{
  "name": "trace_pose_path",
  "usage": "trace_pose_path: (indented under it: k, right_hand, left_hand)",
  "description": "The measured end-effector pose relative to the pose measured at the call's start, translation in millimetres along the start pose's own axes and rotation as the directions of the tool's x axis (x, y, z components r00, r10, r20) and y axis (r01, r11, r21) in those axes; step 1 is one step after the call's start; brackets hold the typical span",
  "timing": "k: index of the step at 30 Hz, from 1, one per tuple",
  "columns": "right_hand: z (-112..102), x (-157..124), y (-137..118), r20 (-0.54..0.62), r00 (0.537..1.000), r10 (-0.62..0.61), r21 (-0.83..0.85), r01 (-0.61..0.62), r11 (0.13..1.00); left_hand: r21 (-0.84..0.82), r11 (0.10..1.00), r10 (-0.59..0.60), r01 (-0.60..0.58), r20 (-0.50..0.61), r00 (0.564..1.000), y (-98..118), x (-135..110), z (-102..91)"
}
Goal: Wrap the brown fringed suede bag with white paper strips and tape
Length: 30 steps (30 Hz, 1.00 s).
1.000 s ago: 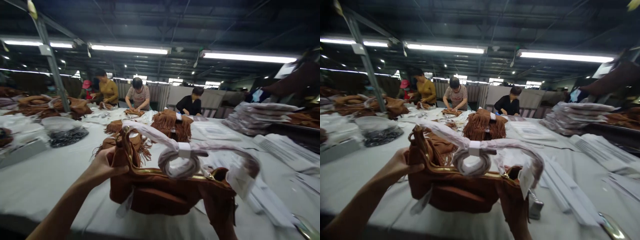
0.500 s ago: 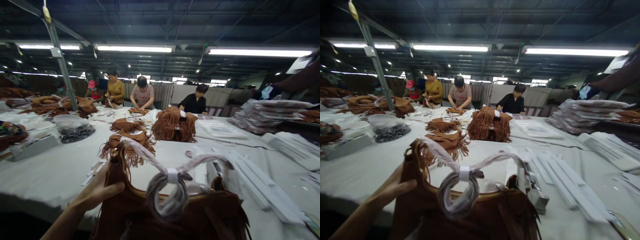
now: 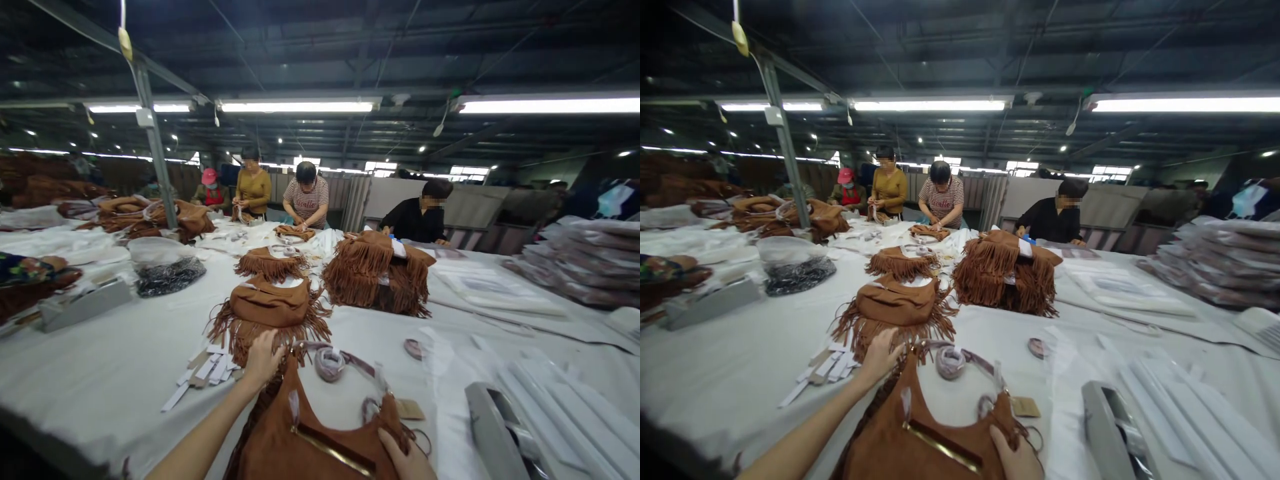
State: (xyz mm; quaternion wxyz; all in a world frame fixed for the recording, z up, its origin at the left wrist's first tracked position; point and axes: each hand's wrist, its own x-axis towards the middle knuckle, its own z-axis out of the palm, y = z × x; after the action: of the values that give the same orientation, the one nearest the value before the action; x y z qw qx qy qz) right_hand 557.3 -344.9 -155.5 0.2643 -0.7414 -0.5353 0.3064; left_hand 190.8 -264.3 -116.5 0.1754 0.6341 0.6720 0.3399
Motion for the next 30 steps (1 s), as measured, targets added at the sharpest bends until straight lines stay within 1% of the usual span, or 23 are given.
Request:
trace_pose_path:
  k: [1,3,5,6,8,10,13,16,18,21,24,27,29,30]
  right_hand:
    - [1,1,2,-0.001,1.0,0.021,-0.014,-0.021,1.0]
    - [2,0,1,-0.009,0.998,0.055,-0.02,-0.055,0.998]
    - [2,-2,-1,-0.023,0.998,0.058,0.007,-0.058,0.998]
    - [3,-4,-3,-0.035,0.998,0.061,0.026,-0.06,0.998]
    - [3,-7,-5,-0.057,0.996,0.072,0.075,-0.067,0.995]
    - [4,-9,-8,-0.058,0.994,0.092,0.142,-0.083,0.986]
    - [4,-10,-15,-0.016,0.99,0.14,0.234,-0.132,0.963]
    - [4,-4,-23,0.022,0.981,0.192,0.266,-0.191,0.945]
    - [6,4,-29,0.002,0.984,0.176,0.25,-0.171,0.953]
    - [8,23,-38,-0.02,0.993,0.116,0.201,-0.11,0.973]
    - [11,46,-50,-0.015,0.994,0.11,0.144,-0.107,0.984]
    - [16,69,-62,-0.044,0.994,0.101,0.074,-0.097,0.993]
    - [19,82,-68,-0.073,0.996,0.053,0.046,-0.05,0.998]
    - [21,88,-71,-0.099,0.995,0.023,0.036,-0.019,0.999]
  left_hand:
    - [0.055,0.998,0.013,-0.011,-0.042,0.999,-5,11,1.6]
    - [0.227,0.972,0.08,-0.053,-0.112,0.99,-14,34,7.0]
    - [0.42,0.903,0.152,-0.085,-0.128,0.98,-23,55,14.5]
    - [0.488,0.868,0.165,-0.09,-0.113,0.98,-28,64,18.1]
    - [0.54,0.838,0.138,-0.084,-0.06,0.989,-37,81,23.4]
    - [0.551,0.831,0.106,-0.079,-0.017,0.994,-45,95,25.5]
    - [0.576,0.815,0.091,-0.07,-0.007,0.996,-56,113,23.1]
    - [0.612,0.788,0.086,-0.07,0.003,0.996,-68,131,12.8]
    - [0.624,0.78,0.055,-0.041,-0.003,0.998,-79,143,0.5]
    - [0.63,0.775,-0.029,0.053,-0.05,0.998,-102,161,-23.4]
    - [0.635,0.761,-0.117,0.13,-0.063,0.991,-123,172,-45.4]
    - [0.652,0.744,-0.163,0.148,-0.038,0.986,-132,171,-59.5]
    - [0.663,0.734,-0.15,0.146,-0.052,0.987,-125,161,-64.0]
    - [0.651,0.747,-0.115,0.137,-0.076,0.99,-118,151,-64.5]
